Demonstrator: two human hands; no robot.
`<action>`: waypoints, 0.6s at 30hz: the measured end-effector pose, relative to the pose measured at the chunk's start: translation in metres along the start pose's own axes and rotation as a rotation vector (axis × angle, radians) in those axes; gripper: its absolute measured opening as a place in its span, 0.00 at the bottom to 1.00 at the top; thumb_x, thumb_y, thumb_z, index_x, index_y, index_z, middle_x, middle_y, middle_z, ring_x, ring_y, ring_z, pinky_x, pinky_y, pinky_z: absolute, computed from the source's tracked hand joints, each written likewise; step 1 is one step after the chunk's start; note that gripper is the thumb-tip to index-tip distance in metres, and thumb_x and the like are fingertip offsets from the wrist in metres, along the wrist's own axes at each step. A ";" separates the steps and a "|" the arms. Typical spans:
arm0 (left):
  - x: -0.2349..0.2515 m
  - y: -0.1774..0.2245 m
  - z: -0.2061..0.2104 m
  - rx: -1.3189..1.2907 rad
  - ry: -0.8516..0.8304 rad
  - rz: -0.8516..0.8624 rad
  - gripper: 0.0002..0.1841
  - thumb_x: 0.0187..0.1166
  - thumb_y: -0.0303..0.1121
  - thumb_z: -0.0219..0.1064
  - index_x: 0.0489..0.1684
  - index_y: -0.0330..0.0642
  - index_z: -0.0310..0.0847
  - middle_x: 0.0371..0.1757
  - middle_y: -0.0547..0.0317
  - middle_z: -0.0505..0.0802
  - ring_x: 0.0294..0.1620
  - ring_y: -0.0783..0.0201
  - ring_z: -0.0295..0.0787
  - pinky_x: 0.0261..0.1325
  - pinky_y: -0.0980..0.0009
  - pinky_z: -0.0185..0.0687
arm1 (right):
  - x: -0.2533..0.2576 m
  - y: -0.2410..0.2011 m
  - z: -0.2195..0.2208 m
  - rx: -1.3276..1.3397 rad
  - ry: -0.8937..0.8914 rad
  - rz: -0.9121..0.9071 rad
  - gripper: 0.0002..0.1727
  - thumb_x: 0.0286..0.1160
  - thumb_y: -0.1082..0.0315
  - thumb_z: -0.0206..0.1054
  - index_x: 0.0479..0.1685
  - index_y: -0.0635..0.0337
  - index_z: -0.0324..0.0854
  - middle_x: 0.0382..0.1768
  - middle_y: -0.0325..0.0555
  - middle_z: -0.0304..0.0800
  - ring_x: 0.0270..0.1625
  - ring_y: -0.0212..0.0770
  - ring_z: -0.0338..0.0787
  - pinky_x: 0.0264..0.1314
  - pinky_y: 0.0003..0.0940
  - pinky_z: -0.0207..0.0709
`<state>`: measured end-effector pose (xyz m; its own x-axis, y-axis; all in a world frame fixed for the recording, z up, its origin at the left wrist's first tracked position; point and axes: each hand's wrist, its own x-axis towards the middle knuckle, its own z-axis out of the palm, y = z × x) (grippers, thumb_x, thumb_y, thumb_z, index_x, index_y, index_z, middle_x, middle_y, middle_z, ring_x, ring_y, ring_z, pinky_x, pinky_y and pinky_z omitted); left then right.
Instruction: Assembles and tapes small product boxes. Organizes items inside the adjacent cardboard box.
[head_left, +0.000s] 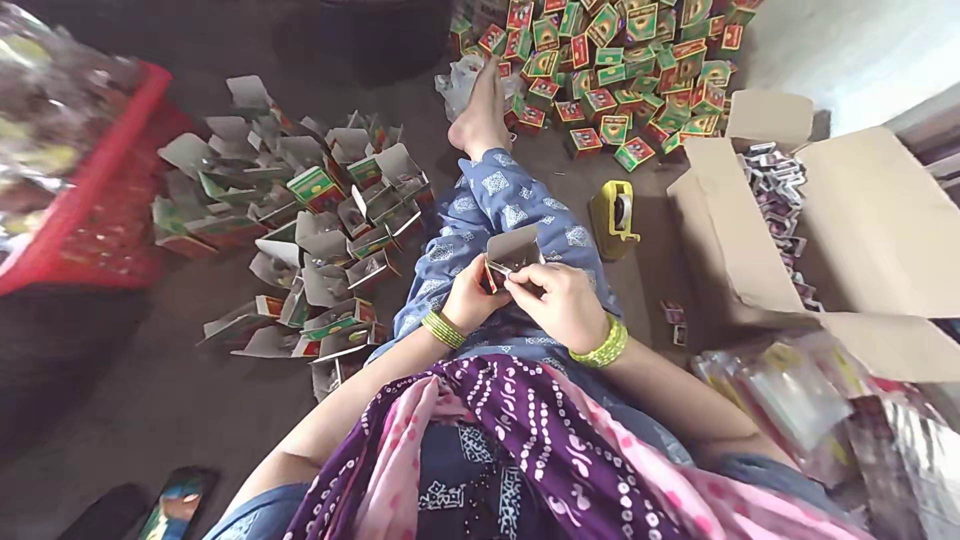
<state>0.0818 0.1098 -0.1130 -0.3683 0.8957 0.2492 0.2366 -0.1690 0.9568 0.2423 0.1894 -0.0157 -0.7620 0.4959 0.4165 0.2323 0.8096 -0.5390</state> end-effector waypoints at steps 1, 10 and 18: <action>0.000 -0.001 0.000 0.011 -0.002 0.001 0.35 0.57 0.32 0.86 0.66 0.30 0.78 0.54 0.53 0.94 0.58 0.68 0.92 0.69 0.65 0.87 | -0.001 -0.001 0.001 -0.023 0.006 -0.022 0.10 0.78 0.61 0.69 0.38 0.53 0.95 0.35 0.36 0.97 0.41 0.30 0.94 0.51 0.30 0.88; 0.000 0.000 -0.001 0.193 -0.038 0.021 0.33 0.62 0.38 0.82 0.67 0.34 0.80 0.56 0.51 0.94 0.60 0.65 0.91 0.71 0.61 0.84 | -0.005 -0.007 0.001 -0.078 0.049 -0.054 0.10 0.74 0.62 0.70 0.43 0.55 0.94 0.37 0.36 0.97 0.41 0.30 0.95 0.50 0.30 0.89; -0.001 -0.001 0.000 0.274 -0.038 0.071 0.31 0.63 0.39 0.81 0.66 0.35 0.82 0.56 0.51 0.94 0.61 0.61 0.90 0.72 0.58 0.82 | -0.005 -0.010 -0.002 -0.054 0.044 -0.056 0.09 0.72 0.66 0.68 0.36 0.54 0.95 0.35 0.37 0.98 0.41 0.31 0.95 0.51 0.30 0.88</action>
<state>0.0825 0.1090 -0.1139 -0.3088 0.9013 0.3037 0.4972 -0.1193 0.8594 0.2449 0.1797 -0.0106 -0.7475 0.4615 0.4777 0.2227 0.8517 -0.4743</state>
